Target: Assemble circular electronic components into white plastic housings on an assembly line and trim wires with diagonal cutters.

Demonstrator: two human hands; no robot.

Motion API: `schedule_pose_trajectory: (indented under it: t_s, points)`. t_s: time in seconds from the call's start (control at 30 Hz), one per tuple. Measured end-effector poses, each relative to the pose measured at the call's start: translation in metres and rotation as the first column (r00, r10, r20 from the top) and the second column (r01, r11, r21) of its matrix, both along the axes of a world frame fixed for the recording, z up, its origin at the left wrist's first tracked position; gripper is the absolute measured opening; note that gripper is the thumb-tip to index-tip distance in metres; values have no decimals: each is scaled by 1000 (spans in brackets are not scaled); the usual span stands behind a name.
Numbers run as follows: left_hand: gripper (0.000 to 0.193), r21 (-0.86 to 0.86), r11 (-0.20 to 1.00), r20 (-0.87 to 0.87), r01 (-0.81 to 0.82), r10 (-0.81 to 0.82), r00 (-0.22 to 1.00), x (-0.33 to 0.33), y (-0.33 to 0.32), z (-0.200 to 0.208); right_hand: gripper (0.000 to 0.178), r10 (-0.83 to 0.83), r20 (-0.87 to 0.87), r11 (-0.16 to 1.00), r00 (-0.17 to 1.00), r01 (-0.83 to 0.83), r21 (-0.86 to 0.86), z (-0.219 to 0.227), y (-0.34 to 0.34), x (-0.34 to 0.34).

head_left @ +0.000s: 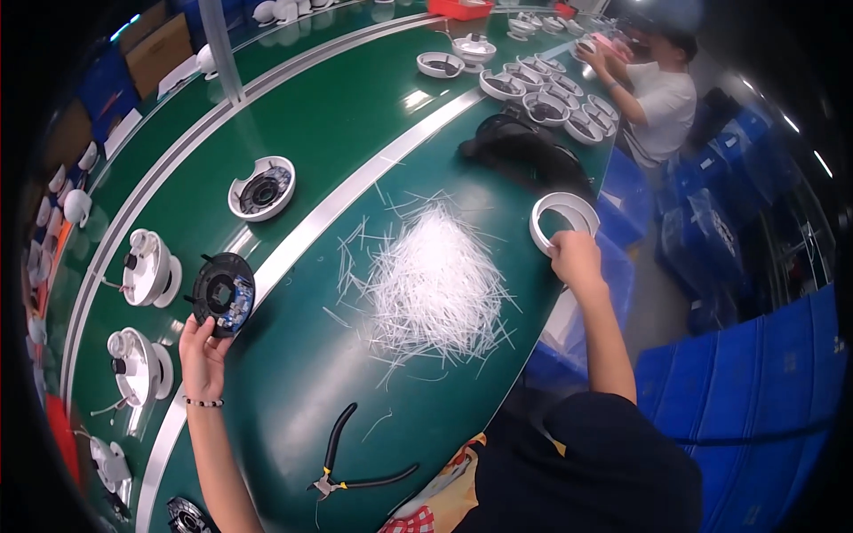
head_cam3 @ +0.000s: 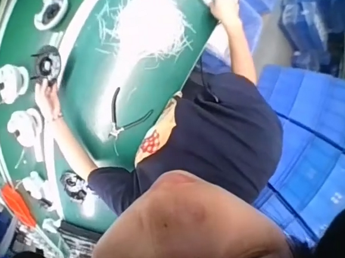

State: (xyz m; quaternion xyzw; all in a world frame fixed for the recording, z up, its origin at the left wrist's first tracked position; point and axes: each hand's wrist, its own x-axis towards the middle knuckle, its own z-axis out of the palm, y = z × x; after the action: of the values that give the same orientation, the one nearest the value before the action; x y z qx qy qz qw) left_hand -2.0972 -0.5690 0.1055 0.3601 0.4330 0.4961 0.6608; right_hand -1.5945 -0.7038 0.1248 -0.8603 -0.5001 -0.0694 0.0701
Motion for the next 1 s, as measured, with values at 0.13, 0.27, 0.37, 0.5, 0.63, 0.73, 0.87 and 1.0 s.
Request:
schedule_pose_trajectory:
  t_s: [0.13,0.27,0.37,0.5,0.63,0.73,0.87,1.0]
  points:
    - [22,-55,996,-53,-63,61,997,-22,-23,-6,9,77,-21,994,997,-75,80,-2,9,-16]
    - [25,-53,995,-35,-89,87,996,-36,-45,-2,16,166,-102,962,981,-139,234,21,13,-25]
    - [30,-51,989,-19,-139,139,990,-28,-58,8,15,201,-272,903,941,-70,425,50,14,-47]
    - [41,26,985,33,-171,170,985,-26,-86,6,8,667,-103,650,738,-508,565,73,27,-145]
    - [38,50,939,87,-340,335,938,-32,-115,-10,26,954,-218,289,205,-822,492,27,38,-242]
    - [39,78,866,89,-494,488,868,-41,-129,-26,29,936,-347,150,50,-952,267,5,56,-274]
    - [39,84,778,109,-623,614,782,-57,-141,-36,42,953,-294,-6,-68,-978,210,8,72,-304]
    - [39,99,779,125,-619,607,785,-63,-142,-39,91,973,-218,107,72,-982,155,20,63,-349]
